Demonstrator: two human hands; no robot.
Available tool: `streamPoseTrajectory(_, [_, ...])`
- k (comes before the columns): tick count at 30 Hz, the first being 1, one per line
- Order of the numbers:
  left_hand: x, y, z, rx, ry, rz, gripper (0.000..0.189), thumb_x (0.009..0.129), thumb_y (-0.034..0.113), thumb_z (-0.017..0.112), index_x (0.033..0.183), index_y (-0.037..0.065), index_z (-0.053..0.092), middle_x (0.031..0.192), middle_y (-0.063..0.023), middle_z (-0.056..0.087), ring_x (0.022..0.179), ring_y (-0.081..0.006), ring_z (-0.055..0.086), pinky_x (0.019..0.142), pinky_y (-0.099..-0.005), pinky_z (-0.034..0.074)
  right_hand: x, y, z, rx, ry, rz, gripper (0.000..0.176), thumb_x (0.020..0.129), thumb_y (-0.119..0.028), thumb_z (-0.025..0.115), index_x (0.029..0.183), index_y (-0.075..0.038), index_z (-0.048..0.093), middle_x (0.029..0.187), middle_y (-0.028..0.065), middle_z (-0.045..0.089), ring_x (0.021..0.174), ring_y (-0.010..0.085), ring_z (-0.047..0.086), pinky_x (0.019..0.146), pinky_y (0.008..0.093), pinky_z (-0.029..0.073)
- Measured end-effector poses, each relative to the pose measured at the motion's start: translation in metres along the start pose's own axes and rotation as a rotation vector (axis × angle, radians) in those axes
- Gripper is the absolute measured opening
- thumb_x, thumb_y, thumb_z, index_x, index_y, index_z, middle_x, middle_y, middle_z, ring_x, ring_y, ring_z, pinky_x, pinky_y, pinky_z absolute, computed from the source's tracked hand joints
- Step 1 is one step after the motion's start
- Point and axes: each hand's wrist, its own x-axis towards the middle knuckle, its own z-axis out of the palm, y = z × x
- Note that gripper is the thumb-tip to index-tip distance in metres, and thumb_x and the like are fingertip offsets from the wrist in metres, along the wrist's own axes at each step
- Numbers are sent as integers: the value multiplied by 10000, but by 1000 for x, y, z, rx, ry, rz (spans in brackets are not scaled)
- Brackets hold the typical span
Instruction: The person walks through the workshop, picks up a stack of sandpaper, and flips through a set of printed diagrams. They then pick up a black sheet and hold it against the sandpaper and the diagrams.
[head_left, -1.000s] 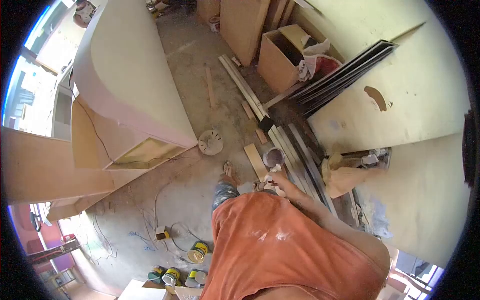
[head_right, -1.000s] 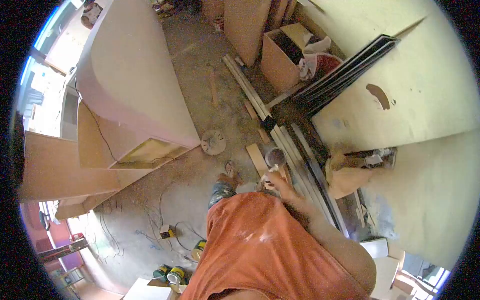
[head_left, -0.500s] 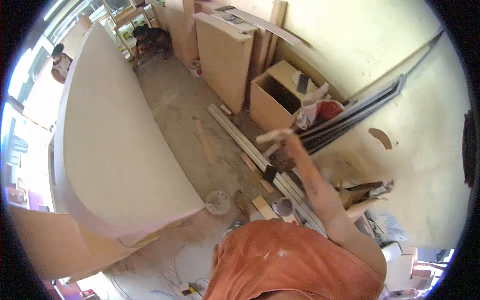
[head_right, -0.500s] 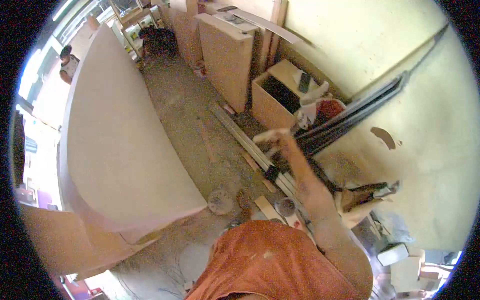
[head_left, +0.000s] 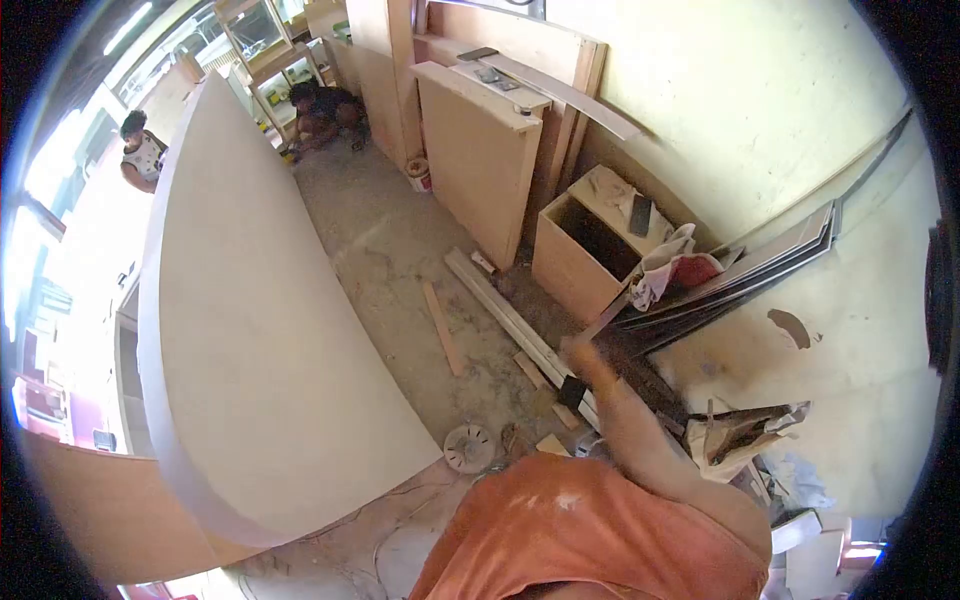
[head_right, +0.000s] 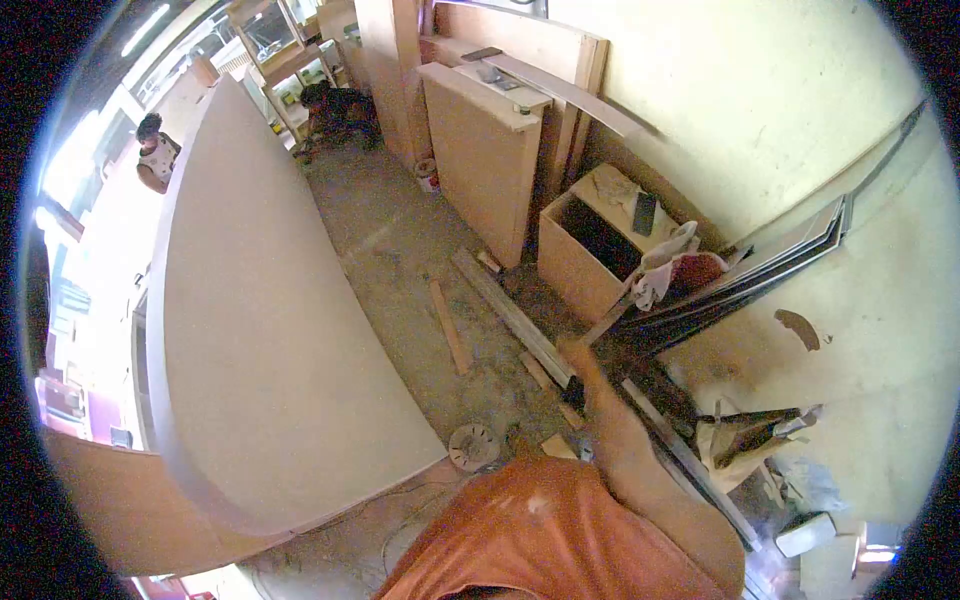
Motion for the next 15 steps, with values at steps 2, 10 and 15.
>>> streamPoseTrajectory(2, [-7,-1,2,-22,-4,-17,514,971,382,383,1352,46,453,1266,-135,565,1101,-260,572,893,-386,456,-149,-14,43,253,-306,179,236,946,-146,474,1109,-23,594,1025,129,637,897,265,606,834,365,499])
streamPoseTrajectory(10, [-40,-57,29,-294,-3,-139,574,973,444,365,1381,44,427,1327,-135,524,1173,-263,528,955,-407,422,-310,30,-17,672,-805,323,355,933,-156,510,1266,-35,509,1158,119,589,932,257,598,847,363,505])
streamPoseTrajectory(15, [-97,-156,95,-534,-112,-220,613,975,482,355,1400,43,411,1366,-135,498,1217,-265,501,994,-420,401,-313,46,-79,862,-991,495,462,925,-163,532,1365,-42,457,1241,113,559,955,253,593,855,362,509])
